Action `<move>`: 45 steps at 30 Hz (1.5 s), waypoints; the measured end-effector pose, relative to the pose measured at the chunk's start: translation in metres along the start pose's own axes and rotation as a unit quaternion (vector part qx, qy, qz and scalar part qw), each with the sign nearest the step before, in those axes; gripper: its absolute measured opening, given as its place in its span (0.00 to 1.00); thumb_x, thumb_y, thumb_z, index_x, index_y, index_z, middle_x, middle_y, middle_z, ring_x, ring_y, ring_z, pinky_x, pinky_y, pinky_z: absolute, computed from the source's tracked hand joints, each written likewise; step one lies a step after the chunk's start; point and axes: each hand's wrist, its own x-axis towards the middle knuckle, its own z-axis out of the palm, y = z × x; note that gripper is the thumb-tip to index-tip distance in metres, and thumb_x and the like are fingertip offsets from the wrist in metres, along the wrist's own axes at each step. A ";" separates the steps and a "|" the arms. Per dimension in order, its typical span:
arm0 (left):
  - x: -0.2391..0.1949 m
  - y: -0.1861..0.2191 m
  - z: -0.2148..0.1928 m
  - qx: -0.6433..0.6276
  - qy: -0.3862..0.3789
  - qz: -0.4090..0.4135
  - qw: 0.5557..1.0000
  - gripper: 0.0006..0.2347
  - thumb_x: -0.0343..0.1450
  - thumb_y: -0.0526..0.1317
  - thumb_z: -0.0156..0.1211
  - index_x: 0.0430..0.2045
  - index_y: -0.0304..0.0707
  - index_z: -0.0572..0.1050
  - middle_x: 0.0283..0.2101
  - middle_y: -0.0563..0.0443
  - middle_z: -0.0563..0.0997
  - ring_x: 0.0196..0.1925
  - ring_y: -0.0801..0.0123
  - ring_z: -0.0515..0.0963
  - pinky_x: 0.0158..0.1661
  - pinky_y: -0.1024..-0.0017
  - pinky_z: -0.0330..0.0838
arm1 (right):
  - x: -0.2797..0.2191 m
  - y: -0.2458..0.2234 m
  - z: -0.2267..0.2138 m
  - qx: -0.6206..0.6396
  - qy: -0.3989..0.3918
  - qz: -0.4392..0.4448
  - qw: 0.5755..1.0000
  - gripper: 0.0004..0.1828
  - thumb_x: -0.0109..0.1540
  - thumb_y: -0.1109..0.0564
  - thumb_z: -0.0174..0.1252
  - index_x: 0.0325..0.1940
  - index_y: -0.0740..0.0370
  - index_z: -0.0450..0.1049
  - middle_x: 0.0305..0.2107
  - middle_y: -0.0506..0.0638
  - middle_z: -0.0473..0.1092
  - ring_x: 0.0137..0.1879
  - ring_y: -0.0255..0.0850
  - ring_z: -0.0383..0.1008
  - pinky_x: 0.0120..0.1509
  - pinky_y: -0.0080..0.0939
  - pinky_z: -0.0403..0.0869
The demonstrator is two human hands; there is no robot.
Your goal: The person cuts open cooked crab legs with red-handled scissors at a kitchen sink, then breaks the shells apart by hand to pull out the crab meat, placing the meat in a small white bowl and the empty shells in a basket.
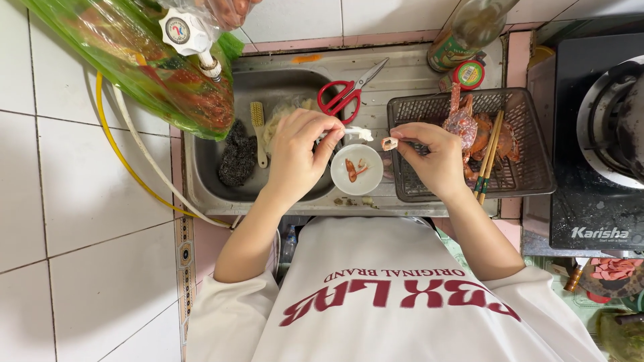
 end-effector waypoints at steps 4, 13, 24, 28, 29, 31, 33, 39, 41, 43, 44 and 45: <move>-0.014 -0.004 0.003 -0.022 -0.007 -0.017 1.000 0.04 0.73 0.36 0.67 0.35 0.39 0.78 0.37 0.56 0.81 0.43 0.61 0.78 0.50 0.63 0.69 | -0.003 0.005 0.001 0.021 -0.002 0.008 1.000 0.12 0.61 0.70 0.66 0.48 0.67 0.79 0.46 0.53 0.78 0.52 0.41 0.81 0.57 0.37 0.80; -0.070 -0.067 0.069 -0.091 -0.032 -0.122 0.988 0.03 0.72 0.36 0.67 0.34 0.38 0.80 0.38 0.50 0.79 0.44 0.58 0.77 0.46 0.64 0.70 | -0.020 0.046 0.002 0.182 -0.028 0.102 0.978 0.10 0.65 0.73 0.61 0.50 0.71 0.76 0.49 0.54 0.76 0.55 0.40 0.79 0.63 0.38 0.79; -0.119 -0.129 0.158 -0.004 -0.042 -0.190 0.981 0.03 0.66 0.38 0.72 0.29 0.46 0.84 0.47 0.51 0.75 0.56 0.51 0.69 0.56 0.57 0.65 | -0.043 0.076 0.001 0.215 -0.009 0.156 0.964 0.13 0.65 0.71 0.63 0.53 0.74 0.75 0.46 0.53 0.77 0.54 0.37 0.79 0.61 0.35 0.78; -0.122 -0.125 0.165 0.027 -0.041 -0.205 0.977 0.02 0.66 0.39 0.71 0.29 0.46 0.84 0.49 0.50 0.74 0.59 0.49 0.68 0.58 0.55 0.62 | -0.046 0.076 0.001 0.207 -0.015 0.169 0.964 0.13 0.65 0.71 0.63 0.53 0.74 0.75 0.45 0.53 0.77 0.53 0.36 0.79 0.60 0.34 0.78; -0.123 -0.124 0.166 0.069 -0.032 -0.185 0.980 0.03 0.66 0.39 0.71 0.29 0.46 0.84 0.51 0.50 0.74 0.60 0.48 0.67 0.59 0.53 0.60 | -0.047 0.075 0.002 0.209 -0.017 0.172 0.963 0.13 0.65 0.70 0.63 0.54 0.74 0.75 0.45 0.53 0.77 0.53 0.36 0.79 0.60 0.34 0.78; -0.125 -0.121 0.168 0.112 -0.023 -0.165 0.980 0.04 0.65 0.39 0.71 0.30 0.45 0.83 0.52 0.50 0.74 0.60 0.48 0.66 0.59 0.52 0.58 | -0.048 0.074 0.003 0.211 -0.019 0.175 0.962 0.13 0.65 0.70 0.62 0.54 0.74 0.75 0.45 0.53 0.77 0.53 0.36 0.79 0.60 0.34 0.78; -0.127 -0.119 0.169 0.196 -0.010 -0.098 0.976 0.05 0.66 0.39 0.70 0.31 0.45 0.81 0.51 0.51 0.73 0.61 0.51 0.67 0.62 0.49 0.56 | -0.049 0.072 0.004 0.209 -0.020 0.173 0.962 0.12 0.65 0.70 0.62 0.54 0.74 0.75 0.46 0.54 0.77 0.53 0.37 0.79 0.60 0.35 0.79; -0.141 -0.082 0.159 0.221 -0.010 -0.078 0.972 0.12 0.68 0.40 0.69 0.44 0.41 0.79 0.49 0.49 0.77 0.54 0.55 0.73 0.51 0.57 0.65 | -0.055 0.069 -0.002 0.219 -0.011 0.173 0.960 0.13 0.65 0.71 0.62 0.54 0.75 0.74 0.46 0.55 0.77 0.53 0.38 0.79 0.61 0.35 0.78; -0.154 -0.079 0.175 0.224 -0.048 -0.087 0.970 0.14 0.66 0.41 0.69 0.43 0.39 0.79 0.48 0.49 0.78 0.52 0.56 0.75 0.49 0.57 0.68 | -0.056 0.069 -0.010 0.229 -0.003 0.172 0.958 0.13 0.65 0.72 0.61 0.54 0.75 0.74 0.46 0.55 0.77 0.54 0.38 0.79 0.62 0.36 0.78; -0.162 -0.080 0.190 0.228 -0.088 -0.097 0.965 0.16 0.63 0.41 0.69 0.42 0.36 0.79 0.47 0.48 0.79 0.50 0.57 0.76 0.46 0.58 0.72 | -0.060 0.072 -0.016 0.241 0.004 0.174 0.955 0.13 0.65 0.72 0.61 0.54 0.75 0.74 0.46 0.55 0.77 0.54 0.38 0.80 0.63 0.36 0.78; -0.163 -0.081 0.199 0.247 -0.126 -0.136 0.951 0.15 0.64 0.41 0.68 0.42 0.35 0.79 0.45 0.46 0.78 0.47 0.56 0.77 0.44 0.60 0.75 | -0.064 0.075 -0.020 0.240 0.016 0.170 0.956 0.13 0.65 0.73 0.61 0.54 0.75 0.74 0.46 0.56 0.77 0.54 0.39 0.79 0.63 0.37 0.78; -0.161 -0.084 0.208 0.264 -0.162 -0.172 0.935 0.14 0.65 0.40 0.67 0.42 0.34 0.79 0.42 0.45 0.78 0.44 0.55 0.78 0.41 0.61 0.77 | -0.066 0.078 -0.025 0.238 0.029 0.163 0.957 0.12 0.65 0.74 0.62 0.54 0.76 0.74 0.46 0.56 0.77 0.54 0.39 0.79 0.64 0.37 0.79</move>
